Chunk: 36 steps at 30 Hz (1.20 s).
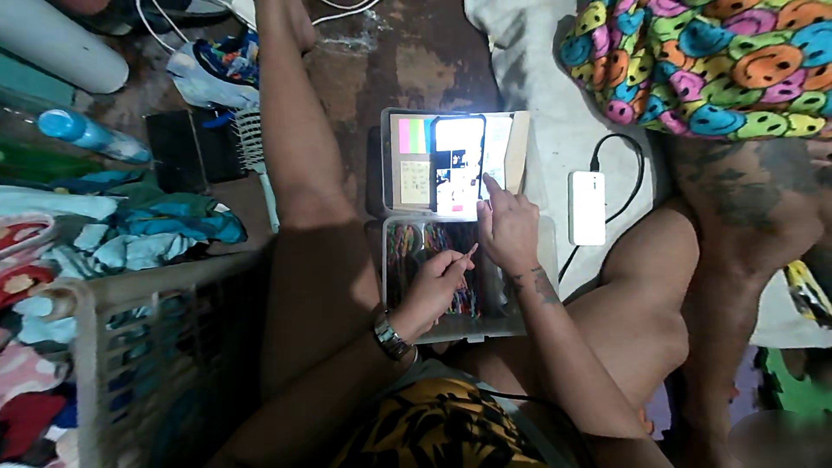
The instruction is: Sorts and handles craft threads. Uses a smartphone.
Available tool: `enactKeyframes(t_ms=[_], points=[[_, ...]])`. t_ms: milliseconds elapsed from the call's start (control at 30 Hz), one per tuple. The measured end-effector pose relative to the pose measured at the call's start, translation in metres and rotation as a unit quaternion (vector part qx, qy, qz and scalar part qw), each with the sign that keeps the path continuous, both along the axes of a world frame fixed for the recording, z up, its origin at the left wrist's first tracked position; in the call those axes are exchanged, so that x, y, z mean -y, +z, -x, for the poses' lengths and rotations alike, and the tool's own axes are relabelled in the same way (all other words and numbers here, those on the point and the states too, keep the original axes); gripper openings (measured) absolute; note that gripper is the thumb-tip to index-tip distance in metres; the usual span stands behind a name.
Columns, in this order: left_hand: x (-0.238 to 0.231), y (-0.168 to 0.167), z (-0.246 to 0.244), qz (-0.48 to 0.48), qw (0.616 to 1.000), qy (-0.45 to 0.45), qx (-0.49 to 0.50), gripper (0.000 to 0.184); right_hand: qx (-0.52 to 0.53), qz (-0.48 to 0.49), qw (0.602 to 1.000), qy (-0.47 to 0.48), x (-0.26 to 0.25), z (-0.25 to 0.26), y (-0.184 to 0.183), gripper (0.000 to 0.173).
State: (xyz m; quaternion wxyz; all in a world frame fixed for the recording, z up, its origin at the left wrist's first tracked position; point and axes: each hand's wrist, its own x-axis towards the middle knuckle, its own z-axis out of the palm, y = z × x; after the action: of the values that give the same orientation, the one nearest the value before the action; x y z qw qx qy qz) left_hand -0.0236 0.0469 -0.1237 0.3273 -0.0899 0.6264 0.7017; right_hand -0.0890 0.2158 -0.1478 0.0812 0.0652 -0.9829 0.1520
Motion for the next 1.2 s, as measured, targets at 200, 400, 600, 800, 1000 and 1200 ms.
enactKeyframes(t_ms=[200,400,600,800,1000,1200], points=[[-0.0009,-0.0006,0.0002,-0.03,0.999,0.03,-0.002,0.024,-0.001,-0.008,1.0,-0.004,0.0014,0.0012,-0.0009,0.054],[-0.0023,-0.003,-0.0001,-0.051,0.998,0.042,0.006,0.019,-0.013,0.001,1.0,-0.012,0.0026,0.0005,-0.0014,0.056],[-0.0016,-0.003,0.0007,-0.023,0.999,0.041,0.0,0.018,-0.016,-0.01,1.0,-0.005,0.002,0.0012,-0.0035,0.054],[-0.0009,-0.0008,0.001,-0.009,0.999,0.04,0.001,0.02,-0.02,-0.008,1.0,-0.002,0.0016,0.0009,-0.0044,0.054],[-0.0004,-0.0015,0.0003,-0.021,0.999,0.034,-0.001,0.019,-0.022,-0.008,1.0,0.008,0.0014,0.0016,-0.0052,0.049],[-0.0001,-0.0025,-0.0004,-0.028,0.999,0.034,-0.01,0.018,-0.018,-0.016,1.0,0.002,0.0025,0.002,-0.0049,0.049]])
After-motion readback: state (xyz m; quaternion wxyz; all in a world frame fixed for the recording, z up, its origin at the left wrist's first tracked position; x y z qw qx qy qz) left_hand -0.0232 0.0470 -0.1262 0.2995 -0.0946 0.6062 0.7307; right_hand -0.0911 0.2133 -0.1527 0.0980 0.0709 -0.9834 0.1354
